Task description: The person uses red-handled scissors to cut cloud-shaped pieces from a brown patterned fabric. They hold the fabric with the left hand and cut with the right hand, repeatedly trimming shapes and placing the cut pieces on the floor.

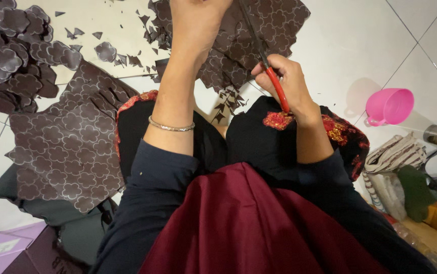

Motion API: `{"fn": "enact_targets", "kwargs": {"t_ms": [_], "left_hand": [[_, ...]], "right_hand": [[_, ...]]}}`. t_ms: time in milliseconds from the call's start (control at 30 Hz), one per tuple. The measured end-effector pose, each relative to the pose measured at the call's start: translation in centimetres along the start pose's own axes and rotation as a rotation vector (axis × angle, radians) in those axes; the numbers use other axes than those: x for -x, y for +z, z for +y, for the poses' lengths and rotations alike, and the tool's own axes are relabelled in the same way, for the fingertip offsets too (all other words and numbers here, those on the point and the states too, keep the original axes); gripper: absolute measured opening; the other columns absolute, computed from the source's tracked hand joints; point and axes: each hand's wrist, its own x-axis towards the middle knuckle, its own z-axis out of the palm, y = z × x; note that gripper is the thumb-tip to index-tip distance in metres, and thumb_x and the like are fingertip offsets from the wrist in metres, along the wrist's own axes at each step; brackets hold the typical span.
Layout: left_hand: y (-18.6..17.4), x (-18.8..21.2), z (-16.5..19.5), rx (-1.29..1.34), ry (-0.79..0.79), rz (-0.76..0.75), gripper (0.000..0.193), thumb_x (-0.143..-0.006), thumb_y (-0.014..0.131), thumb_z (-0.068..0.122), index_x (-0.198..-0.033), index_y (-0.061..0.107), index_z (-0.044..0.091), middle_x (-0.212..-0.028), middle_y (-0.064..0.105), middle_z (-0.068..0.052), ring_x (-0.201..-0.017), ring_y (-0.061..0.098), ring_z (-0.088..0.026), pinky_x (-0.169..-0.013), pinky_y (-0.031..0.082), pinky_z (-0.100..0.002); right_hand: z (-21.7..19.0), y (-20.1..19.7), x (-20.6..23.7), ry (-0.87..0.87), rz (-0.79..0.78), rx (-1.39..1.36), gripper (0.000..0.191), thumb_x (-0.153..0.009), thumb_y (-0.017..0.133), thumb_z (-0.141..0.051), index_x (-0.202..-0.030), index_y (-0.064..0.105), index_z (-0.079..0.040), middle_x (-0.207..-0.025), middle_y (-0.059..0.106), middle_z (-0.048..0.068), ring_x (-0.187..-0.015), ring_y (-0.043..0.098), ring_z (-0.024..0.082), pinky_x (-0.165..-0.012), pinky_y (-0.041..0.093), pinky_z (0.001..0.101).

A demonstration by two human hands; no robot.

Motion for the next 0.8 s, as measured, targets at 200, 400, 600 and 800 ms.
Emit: {"fn": "enact_targets", "kwargs": {"t_ms": [200,400,600,800], "left_hand": [[0.09,0.31,-0.01,0.023,-0.012,-0.044,0.023,-0.094,0.081,0.007,-0.079,0.064,0.001,-0.072,0.056,0.009,-0.066,0.050,-0.004,-0.059,0.042,-0.025],[0.12,0.33,-0.15,0.014,0.001,-0.055,0.024,-0.095,0.079,0.006,-0.077,0.063,0.002,-0.070,0.055,0.009,-0.065,0.048,-0.003,-0.058,0.040,-0.024],[0.04,0.36,-0.19,0.013,-0.002,-0.055,0.026,-0.095,0.077,0.004,-0.076,0.060,0.002,-0.070,0.053,0.010,-0.064,0.045,-0.003,-0.058,0.038,-0.024],[-0.03,0.19,0.01,0.001,-0.012,-0.043,0.021,-0.093,0.080,0.005,-0.080,0.064,0.001,-0.072,0.057,0.008,-0.066,0.050,-0.004,-0.060,0.043,-0.025]], "right_hand": [[0.30,0.08,0.11,0.042,0.002,-0.056,0.035,-0.099,0.075,-0.038,-0.099,0.072,-0.003,-0.072,0.056,-0.003,-0.065,0.048,0.006,-0.059,0.038,0.0240],[0.37,0.09,0.10,0.018,0.024,-0.061,0.037,-0.099,0.077,-0.040,-0.096,0.072,-0.003,-0.074,0.057,-0.004,-0.067,0.050,0.005,-0.059,0.038,0.0230],[0.32,0.09,-0.01,0.034,0.028,-0.069,0.035,-0.097,0.079,-0.037,-0.094,0.072,-0.003,-0.073,0.056,-0.004,-0.065,0.049,0.005,-0.058,0.037,0.0228],[0.28,0.10,-0.07,0.031,0.026,-0.070,0.033,-0.099,0.078,-0.035,-0.094,0.072,-0.003,-0.074,0.057,-0.004,-0.066,0.051,0.005,-0.058,0.039,0.0222]]}}
